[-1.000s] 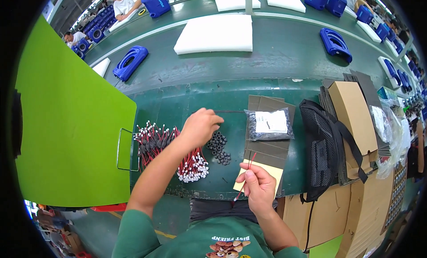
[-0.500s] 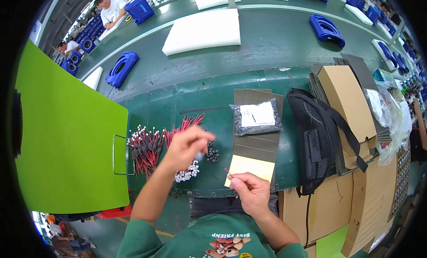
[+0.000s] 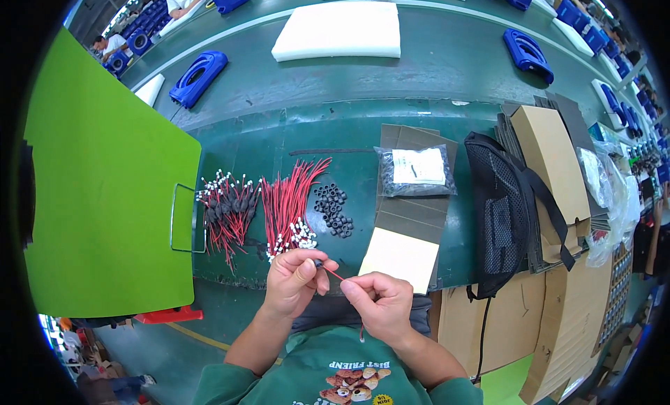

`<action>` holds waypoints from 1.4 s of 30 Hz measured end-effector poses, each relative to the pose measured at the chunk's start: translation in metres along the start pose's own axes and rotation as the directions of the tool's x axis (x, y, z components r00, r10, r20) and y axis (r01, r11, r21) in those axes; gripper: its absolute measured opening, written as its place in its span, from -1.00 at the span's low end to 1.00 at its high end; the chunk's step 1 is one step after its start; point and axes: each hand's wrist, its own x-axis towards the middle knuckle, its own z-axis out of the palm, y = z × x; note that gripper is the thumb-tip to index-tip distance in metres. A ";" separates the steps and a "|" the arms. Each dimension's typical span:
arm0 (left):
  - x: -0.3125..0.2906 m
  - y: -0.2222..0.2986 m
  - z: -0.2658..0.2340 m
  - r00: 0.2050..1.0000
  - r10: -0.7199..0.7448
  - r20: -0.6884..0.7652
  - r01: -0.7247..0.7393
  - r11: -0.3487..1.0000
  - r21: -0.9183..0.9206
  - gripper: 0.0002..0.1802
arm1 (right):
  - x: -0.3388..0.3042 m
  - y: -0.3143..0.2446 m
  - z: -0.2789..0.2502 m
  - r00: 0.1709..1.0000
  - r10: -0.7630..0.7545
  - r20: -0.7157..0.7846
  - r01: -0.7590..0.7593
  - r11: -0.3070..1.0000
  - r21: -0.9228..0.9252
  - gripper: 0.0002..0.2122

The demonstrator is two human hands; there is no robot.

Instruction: The person assembles small electronic components by hand, attaching small caps to red wires on a green workbench.

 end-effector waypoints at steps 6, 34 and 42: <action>-0.003 -0.006 0.004 0.999 -0.031 -0.034 0.036 0.988 0.148 -0.81 | 0.002 -0.006 0.009 1.000 -0.004 0.003 0.003 0.996 0.084 -0.91; 0.009 -0.003 0.006 0.994 -0.111 -0.007 0.110 0.993 -0.050 -0.85 | 0.003 -0.002 -0.009 0.942 0.236 0.237 -0.255 0.966 0.051 -0.82; 0.010 -0.002 0.004 0.991 -0.046 -0.123 0.042 0.998 -0.036 -0.85 | -0.002 0.002 -0.010 0.988 0.057 0.140 -0.026 0.976 -0.215 -0.87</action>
